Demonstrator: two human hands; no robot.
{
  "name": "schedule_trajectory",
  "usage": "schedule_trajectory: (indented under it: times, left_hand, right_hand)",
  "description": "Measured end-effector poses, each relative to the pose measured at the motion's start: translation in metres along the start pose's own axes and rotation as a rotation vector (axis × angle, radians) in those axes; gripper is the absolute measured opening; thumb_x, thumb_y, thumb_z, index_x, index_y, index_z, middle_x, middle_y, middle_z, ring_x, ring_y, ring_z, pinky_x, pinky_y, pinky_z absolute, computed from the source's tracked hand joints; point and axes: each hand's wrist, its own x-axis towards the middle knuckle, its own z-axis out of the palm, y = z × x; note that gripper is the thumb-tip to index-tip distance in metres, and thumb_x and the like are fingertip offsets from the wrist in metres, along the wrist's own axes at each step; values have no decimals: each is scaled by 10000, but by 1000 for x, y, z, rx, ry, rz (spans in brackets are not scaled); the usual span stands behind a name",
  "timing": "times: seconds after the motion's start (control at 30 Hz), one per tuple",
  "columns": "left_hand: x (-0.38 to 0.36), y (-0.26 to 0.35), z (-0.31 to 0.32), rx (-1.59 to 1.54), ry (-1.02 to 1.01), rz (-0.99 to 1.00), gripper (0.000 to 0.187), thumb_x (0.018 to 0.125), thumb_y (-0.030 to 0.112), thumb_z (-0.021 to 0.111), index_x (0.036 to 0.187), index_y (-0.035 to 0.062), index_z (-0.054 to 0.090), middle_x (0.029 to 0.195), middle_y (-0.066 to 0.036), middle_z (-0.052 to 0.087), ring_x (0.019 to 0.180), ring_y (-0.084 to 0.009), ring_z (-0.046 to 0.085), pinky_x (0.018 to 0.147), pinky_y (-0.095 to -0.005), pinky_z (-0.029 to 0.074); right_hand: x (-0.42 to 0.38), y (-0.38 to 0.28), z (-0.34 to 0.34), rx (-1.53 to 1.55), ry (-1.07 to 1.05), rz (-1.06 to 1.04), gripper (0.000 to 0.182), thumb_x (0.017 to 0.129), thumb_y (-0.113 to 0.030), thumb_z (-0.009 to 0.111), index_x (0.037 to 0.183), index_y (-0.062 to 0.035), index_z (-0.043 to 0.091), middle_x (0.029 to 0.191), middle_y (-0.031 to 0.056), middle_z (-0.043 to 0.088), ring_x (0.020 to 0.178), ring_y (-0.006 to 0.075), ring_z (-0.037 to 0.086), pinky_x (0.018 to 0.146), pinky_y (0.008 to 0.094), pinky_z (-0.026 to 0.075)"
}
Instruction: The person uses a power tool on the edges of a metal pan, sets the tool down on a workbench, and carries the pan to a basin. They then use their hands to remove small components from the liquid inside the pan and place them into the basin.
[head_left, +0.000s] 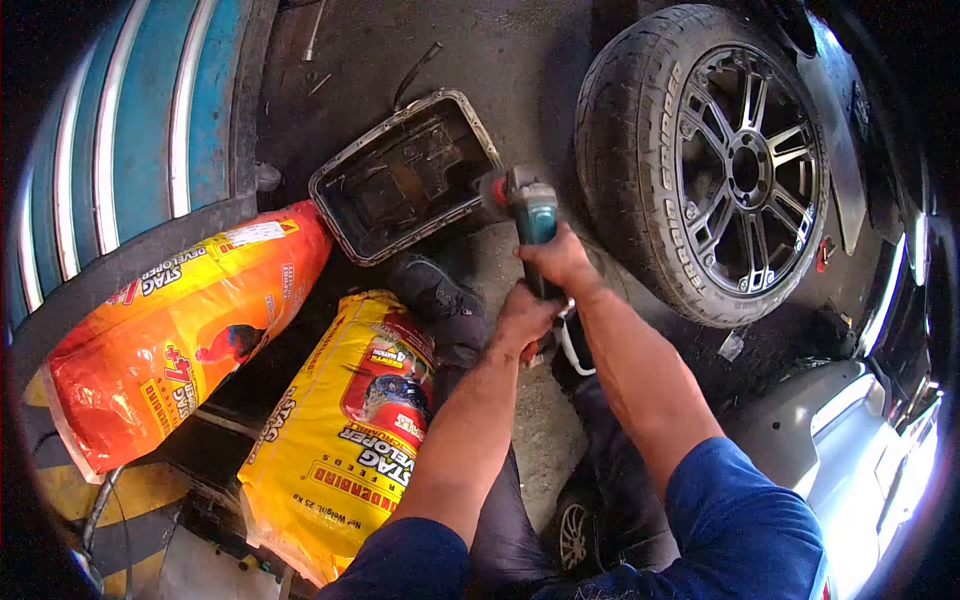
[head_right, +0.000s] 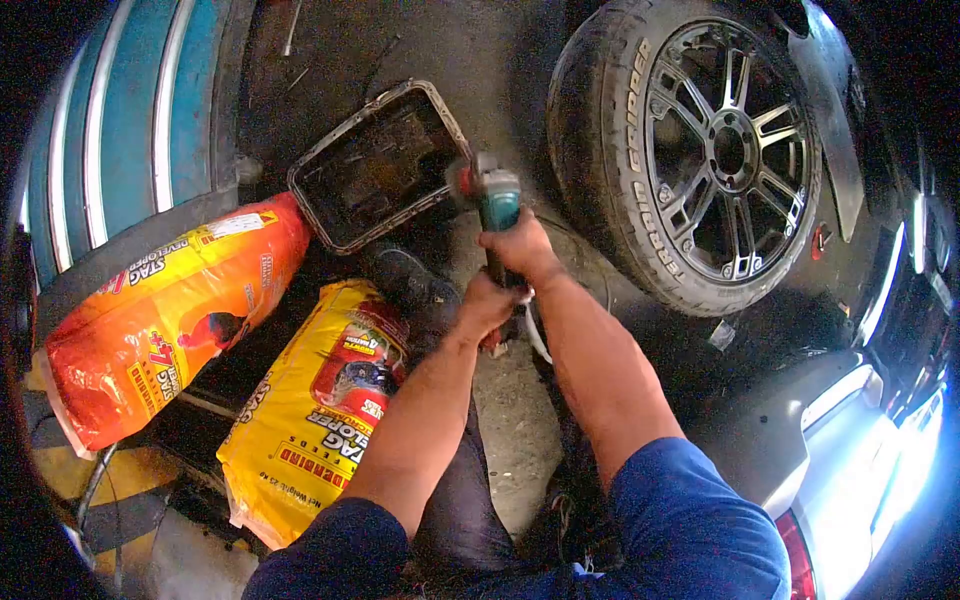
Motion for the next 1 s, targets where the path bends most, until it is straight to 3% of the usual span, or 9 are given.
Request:
schedule_trajectory:
  times: [0.13, 0.23, 0.27, 0.37, 0.4, 0.5, 0.83, 1.0]
  left_hand:
    - [-11, 32, -12, 48, -29, -80, 452, 759, 320, 810, 1082, 31, 681, 909, -139, 730, 848, -279, 716, 742, -387, 539]
    - [-17, 7, -5, 8, -30, 25, 494, 764, 337, 830, 1110, 23, 669, 955, -150, 737, 928, -316, 722, 792, -405, 540]
    - [-17, -8, 0, 78, 5, 78, 604, 757, 354, 850, 1198, 12, 619, 1073, -180, 721, 1059, -336, 693, 879, -404, 528]
    - [-18, -38, 3, 31, 10, -41, 747, 740, 376, 865, 1288, -8, 533, 1191, -221, 675, 1161, -343, 646, 948, -391, 508]
    - [-20, -43, 1, 35, 7, -31, 812, 764, 327, 859, 1349, -44, 435, 1280, -220, 630, 1220, -317, 611, 1009, -390, 485]
    - [-25, -55, 2, -190, 56, -57, 782, 793, 248, 848, 1347, -71, 399, 1290, -186, 629, 1205, -294, 620, 1023, -393, 482]
    - [-16, -68, 15, 6, 41, 38, 746, 816, 207, 825, 1359, -54, 385, 1288, -158, 613, 1220, -276, 599, 1025, -393, 483]
    - [-21, -76, 13, -196, 51, 91, 740, 812, 197, 828, 1354, -57, 392, 1288, -169, 612, 1221, -281, 597, 1027, -395, 481]
  right_hand:
    - [9, -1, 0, 31, -48, -14, 896, 661, -431, 863, 1299, 80, 496, 1201, 270, 661, 1133, 377, 652, 982, 411, 511]
    - [1, 7, 9, -68, -74, 4, 932, 663, -433, 868, 1328, 79, 462, 1205, 270, 659, 1136, 382, 651, 986, 415, 511]
    - [-5, 10, 12, -111, -77, 10, 944, 664, -433, 870, 1338, 77, 451, 1206, 269, 658, 1135, 383, 652, 986, 418, 512]
    - [-24, 4, 22, -169, -134, 8, 962, 671, -443, 866, 1361, 65, 429, 1198, 266, 661, 1132, 386, 652, 986, 422, 514]
    - [-27, 1, 27, -199, -144, -21, 924, 681, -438, 861, 1344, 54, 444, 1201, 272, 658, 1135, 405, 648, 985, 430, 518]
    - [-31, -4, 39, -219, -194, -37, 908, 686, -427, 861, 1338, 49, 445, 1207, 280, 653, 1151, 420, 635, 996, 442, 513]
    - [-37, 8, 27, -184, -181, -2, 885, 719, -422, 842, 1351, 34, 424, 1210, 275, 649, 1159, 413, 629, 999, 459, 506]
    - [-42, -1, 33, -214, -223, 0, 882, 727, -432, 833, 1353, 32, 421, 1226, 275, 642, 1169, 408, 627, 997, 455, 509]
